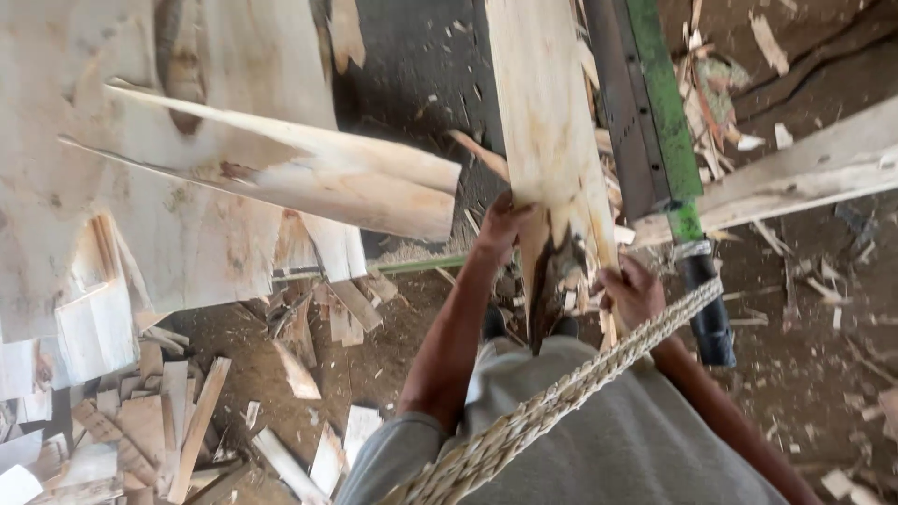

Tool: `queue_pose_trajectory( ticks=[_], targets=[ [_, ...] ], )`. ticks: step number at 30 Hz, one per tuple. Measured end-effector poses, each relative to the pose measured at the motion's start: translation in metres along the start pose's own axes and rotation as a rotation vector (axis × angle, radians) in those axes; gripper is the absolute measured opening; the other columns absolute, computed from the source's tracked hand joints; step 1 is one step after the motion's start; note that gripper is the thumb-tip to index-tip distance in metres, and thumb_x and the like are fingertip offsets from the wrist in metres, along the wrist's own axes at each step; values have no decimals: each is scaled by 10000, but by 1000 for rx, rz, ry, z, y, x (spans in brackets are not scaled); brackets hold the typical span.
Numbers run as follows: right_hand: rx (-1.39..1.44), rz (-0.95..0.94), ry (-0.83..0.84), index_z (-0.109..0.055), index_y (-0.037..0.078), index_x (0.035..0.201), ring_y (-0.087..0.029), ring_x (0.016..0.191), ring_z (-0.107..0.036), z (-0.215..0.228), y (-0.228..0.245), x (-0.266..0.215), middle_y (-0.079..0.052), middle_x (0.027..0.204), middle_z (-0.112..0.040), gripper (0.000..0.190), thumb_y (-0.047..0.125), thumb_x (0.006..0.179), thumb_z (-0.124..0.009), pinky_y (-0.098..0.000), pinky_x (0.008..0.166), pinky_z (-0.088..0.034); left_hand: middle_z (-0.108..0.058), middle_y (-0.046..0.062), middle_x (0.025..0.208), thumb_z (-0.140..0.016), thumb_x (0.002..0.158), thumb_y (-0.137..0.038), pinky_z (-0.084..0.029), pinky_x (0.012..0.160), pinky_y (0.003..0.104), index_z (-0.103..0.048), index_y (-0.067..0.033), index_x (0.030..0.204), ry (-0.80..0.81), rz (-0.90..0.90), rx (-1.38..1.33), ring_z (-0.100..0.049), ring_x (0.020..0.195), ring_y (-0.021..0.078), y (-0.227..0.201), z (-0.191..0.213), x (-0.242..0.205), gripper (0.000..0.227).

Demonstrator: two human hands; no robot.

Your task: Operating a large wood-cutting or veneer-slicing machine to process thin sheets and strips of wood.

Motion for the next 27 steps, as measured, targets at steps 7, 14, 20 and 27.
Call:
queue_pose_trajectory(
  ticks=[7, 14, 20, 27],
  targets=[
    [38, -58, 72, -564, -12, 1381, -132, 615, -655, 9, 9, 19, -104, 872, -683, 413, 160, 1010, -618, -288, 459, -545, -646, 246, 1315, -675, 924, -179, -565, 661, 361, -523, -127, 1489, -70, 382, 229, -669, 1074, 419, -34, -34, -47, 587],
    [244, -103, 215, -460, 65, 1529, -117, 571, -584, 20, -24, 24, -37, 725, -596, 556, 179, 1009, -621, -289, 464, -524, -394, 228, 1628, -716, 787, -114, -499, 1052, 456, -515, -105, 1485, -62, 23, 479, -436, 1435, 374, -46, -14, 30, 727],
    [205, 57, 207, -440, 115, 1564, -132, 536, -558, 30, -97, 50, -65, 681, -612, 633, 186, 977, -667, -315, 487, -511, -539, 259, 1448, -849, 739, -143, -403, 1137, 565, -458, 31, 1476, -206, 257, -228, -522, 1323, 398, -91, -21, 47, 852],
    [-127, 238, -102, -583, 95, 1356, -159, 844, -700, 76, -66, 81, -81, 1053, -769, 391, 217, 1003, -699, -320, 727, -605, -702, 178, 1200, -832, 651, -31, -615, 939, 461, -594, 43, 1282, -216, 155, -241, -670, 1140, 334, -179, -24, 6, 678]
  ],
)
Point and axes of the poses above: each hand's wrist, its own x-axis towards the middle knuckle, its own z-axis out of the back of the hand, y = z × x, the point moved 4 cm from there along x, towards the middle knuckle
